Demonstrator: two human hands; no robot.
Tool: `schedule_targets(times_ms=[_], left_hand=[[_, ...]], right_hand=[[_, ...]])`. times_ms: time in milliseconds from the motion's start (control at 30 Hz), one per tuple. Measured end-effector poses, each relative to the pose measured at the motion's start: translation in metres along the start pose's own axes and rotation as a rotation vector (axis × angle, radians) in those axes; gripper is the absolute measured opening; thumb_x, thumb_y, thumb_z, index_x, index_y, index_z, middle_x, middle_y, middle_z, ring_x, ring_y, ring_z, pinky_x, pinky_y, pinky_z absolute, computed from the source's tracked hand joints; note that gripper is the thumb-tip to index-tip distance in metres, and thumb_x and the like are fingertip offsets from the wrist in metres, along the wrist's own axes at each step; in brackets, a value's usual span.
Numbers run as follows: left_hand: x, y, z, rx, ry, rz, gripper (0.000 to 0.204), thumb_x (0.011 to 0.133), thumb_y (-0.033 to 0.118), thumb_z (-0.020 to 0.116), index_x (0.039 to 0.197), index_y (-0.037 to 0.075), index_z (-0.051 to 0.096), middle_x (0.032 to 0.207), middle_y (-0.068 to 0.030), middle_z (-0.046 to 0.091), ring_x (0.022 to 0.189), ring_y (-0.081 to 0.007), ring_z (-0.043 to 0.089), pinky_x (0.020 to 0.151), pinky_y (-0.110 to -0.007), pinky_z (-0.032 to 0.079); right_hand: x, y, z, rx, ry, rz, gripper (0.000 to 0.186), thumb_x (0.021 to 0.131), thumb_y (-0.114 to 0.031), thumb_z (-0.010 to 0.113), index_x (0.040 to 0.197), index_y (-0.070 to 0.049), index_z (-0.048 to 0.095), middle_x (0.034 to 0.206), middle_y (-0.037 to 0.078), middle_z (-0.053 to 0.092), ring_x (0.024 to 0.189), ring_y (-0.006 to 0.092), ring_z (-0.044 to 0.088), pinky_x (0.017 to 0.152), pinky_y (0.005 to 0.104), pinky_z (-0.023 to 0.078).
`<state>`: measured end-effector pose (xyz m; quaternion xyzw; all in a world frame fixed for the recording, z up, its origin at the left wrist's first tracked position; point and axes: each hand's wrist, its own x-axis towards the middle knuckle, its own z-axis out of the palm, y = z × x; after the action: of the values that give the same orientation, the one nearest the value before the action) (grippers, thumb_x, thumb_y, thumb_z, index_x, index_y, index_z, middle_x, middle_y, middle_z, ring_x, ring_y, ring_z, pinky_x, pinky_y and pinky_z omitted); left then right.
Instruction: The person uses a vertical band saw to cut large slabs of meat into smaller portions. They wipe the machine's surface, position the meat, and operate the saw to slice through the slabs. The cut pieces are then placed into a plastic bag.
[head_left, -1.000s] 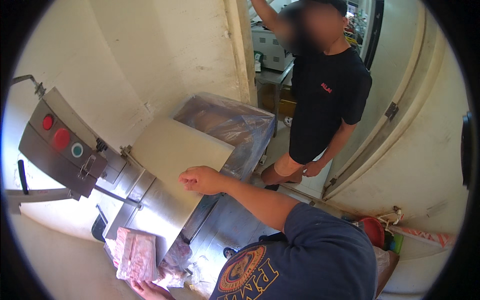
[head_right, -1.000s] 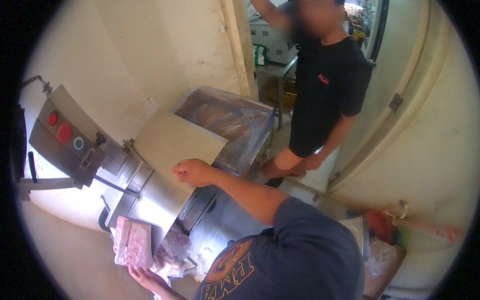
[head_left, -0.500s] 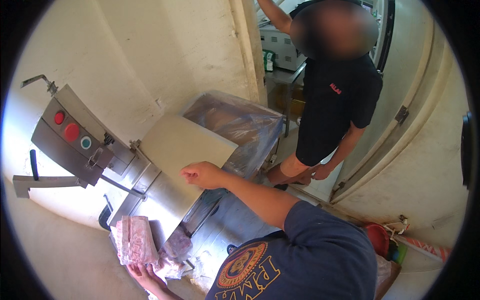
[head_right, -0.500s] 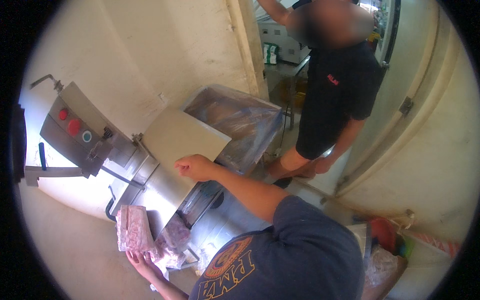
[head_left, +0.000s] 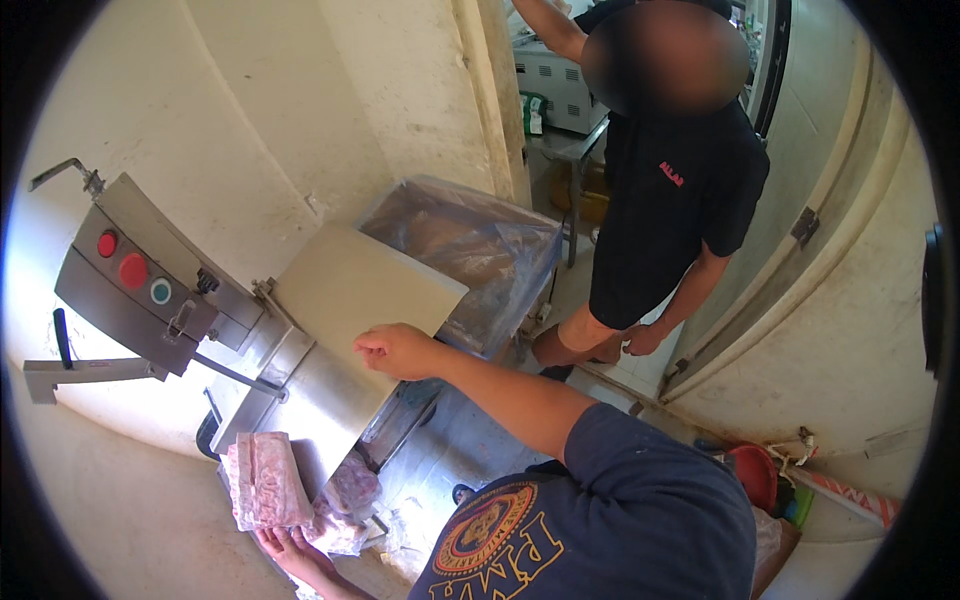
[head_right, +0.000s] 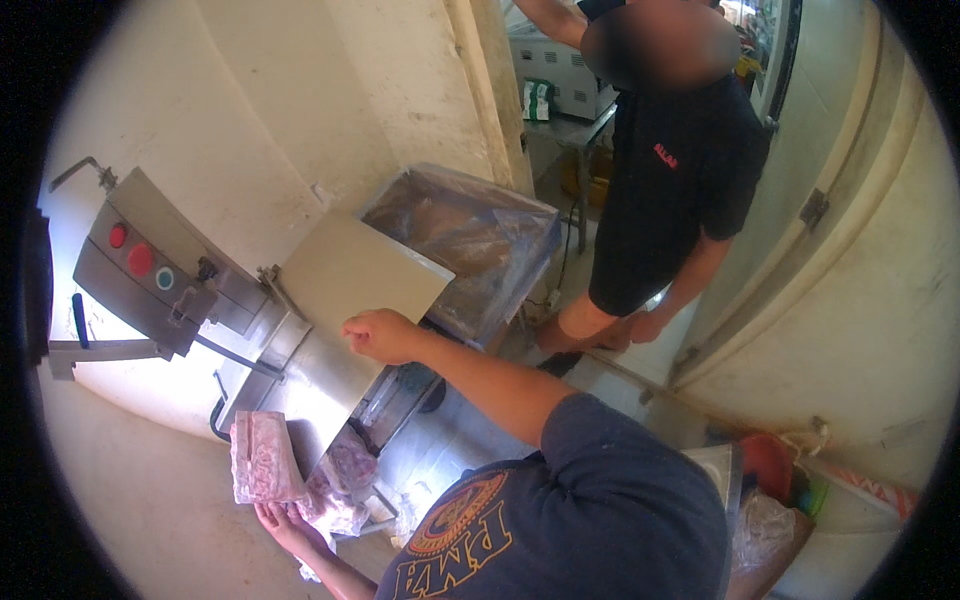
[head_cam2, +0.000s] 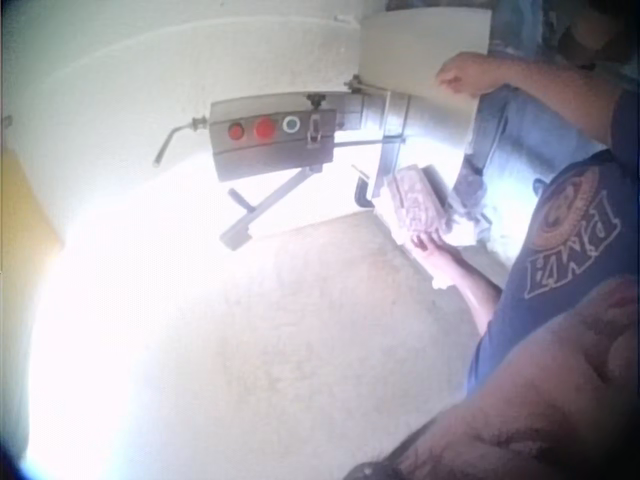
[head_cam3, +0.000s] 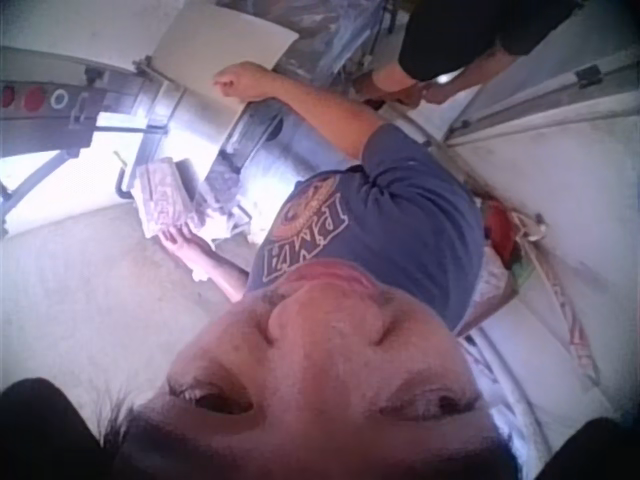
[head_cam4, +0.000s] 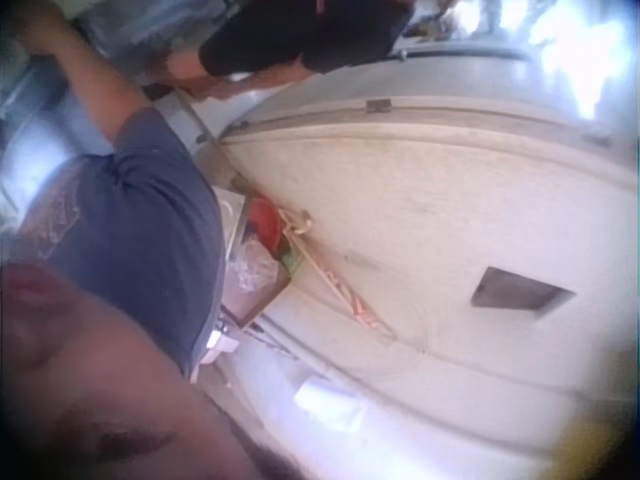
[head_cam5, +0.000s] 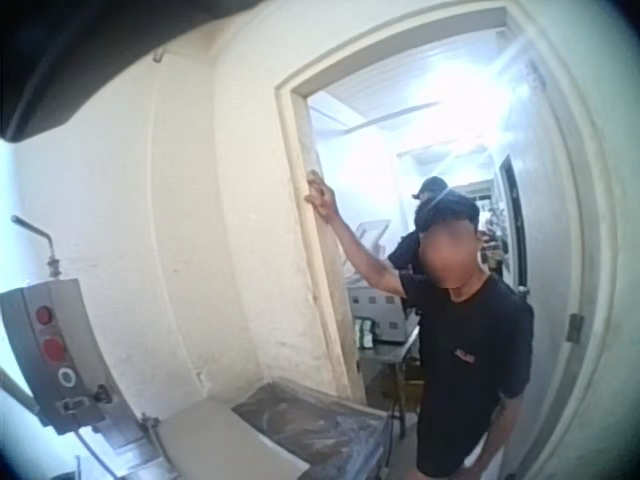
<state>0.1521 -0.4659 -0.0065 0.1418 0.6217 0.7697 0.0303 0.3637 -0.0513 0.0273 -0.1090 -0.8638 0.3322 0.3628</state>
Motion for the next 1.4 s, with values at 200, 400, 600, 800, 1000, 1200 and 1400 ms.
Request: schedule_targets(times_ms=[200, 400, 600, 800, 1000, 1200, 1400], left_hand=[[-0.002, 0.001, 0.005, 0.024, 0.031, -0.022, 0.062, 0.106, 0.028, 0.061, 0.158, 0.006, 0.032, 0.157, -0.0129, 0.037, 0.144, -0.027, 0.037, 0.111, -0.052, 0.038], [-0.006, 0.011, 0.008, 0.068, 0.034, -0.039, 0.061, 0.106, 0.028, 0.06, 0.157, 0.007, 0.033, 0.156, -0.0116, 0.039, 0.143, -0.0258, 0.038, 0.109, -0.05, 0.037], [-0.006, 0.013, 0.012, 0.064, 0.045, -0.054, 0.063, 0.104, 0.029, 0.064, 0.156, 0.008, 0.035, 0.156, -0.011, 0.04, 0.14, -0.0256, 0.041, 0.108, -0.05, 0.036], [-0.004, 0.006, 0.002, 0.059, 0.015, -0.04, 0.069, 0.1, 0.034, 0.07, 0.155, 0.01, 0.036, 0.156, -0.0117, 0.04, 0.14, -0.0263, 0.041, 0.107, -0.051, 0.036], [-0.006, 0.01, 0.005, 0.09, 0.029, -0.049, 0.071, 0.099, 0.035, 0.071, 0.156, 0.011, 0.036, 0.155, -0.0119, 0.042, 0.14, -0.0273, 0.041, 0.106, -0.051, 0.036], [-0.01, 0.013, 0.012, 0.109, 0.034, -0.051, 0.07, 0.1, 0.034, 0.07, 0.156, 0.011, 0.035, 0.154, -0.0121, 0.043, 0.139, -0.0278, 0.043, 0.105, -0.052, 0.038], [-0.006, 0.008, 0.007, 0.133, 0.06, -0.052, 0.07, 0.1, 0.034, 0.069, 0.156, 0.01, 0.035, 0.153, -0.0121, 0.045, 0.139, -0.0276, 0.044, 0.104, -0.053, 0.039]], right_hand=[[-0.003, -0.005, -0.002, 0.065, 0.003, 0.035, 0.023, 0.094, -0.015, 0.069, 0.114, -0.006, 0.067, 0.103, 0.011, 0.068, 0.089, 0.0246, 0.068, 0.08, 0.0359, 0.055], [-0.003, -0.012, -0.005, 0.09, 0.002, 0.066, 0.019, 0.092, -0.016, 0.067, 0.109, -0.008, 0.068, 0.1, 0.015, 0.07, 0.097, 0.0357, 0.067, 0.084, 0.0437, 0.053], [-0.004, -0.007, -0.003, 0.086, 0.018, 0.063, 0.018, 0.095, -0.013, 0.062, 0.111, -0.007, 0.069, 0.105, 0.015, 0.07, 0.099, 0.035, 0.067, 0.087, 0.0425, 0.053], [-0.004, -0.006, -0.002, 0.065, 0.019, 0.037, 0.023, 0.092, -0.008, 0.062, 0.114, -0.006, 0.067, 0.105, 0.013, 0.067, 0.098, 0.0314, 0.066, 0.086, 0.039, 0.053], [-0.003, -0.011, -0.003, 0.078, -0.012, 0.094, 0.024, 0.096, -0.011, 0.06, 0.118, -0.006, 0.069, 0.111, 0.014, 0.07, 0.106, 0.0328, 0.066, 0.093, 0.0407, 0.053], [-0.005, -0.012, -0.004, 0.106, -0.016, 0.091, 0.023, 0.094, -0.007, 0.063, 0.117, -0.005, 0.067, 0.108, 0.012, 0.069, 0.101, 0.0293, 0.066, 0.088, 0.0383, 0.053], [-0.005, -0.008, 0.001, 0.089, 0.018, 0.063, 0.023, 0.094, -0.009, 0.062, 0.116, -0.007, 0.069, 0.109, 0.014, 0.07, 0.104, 0.0328, 0.066, 0.091, 0.0405, 0.053]])
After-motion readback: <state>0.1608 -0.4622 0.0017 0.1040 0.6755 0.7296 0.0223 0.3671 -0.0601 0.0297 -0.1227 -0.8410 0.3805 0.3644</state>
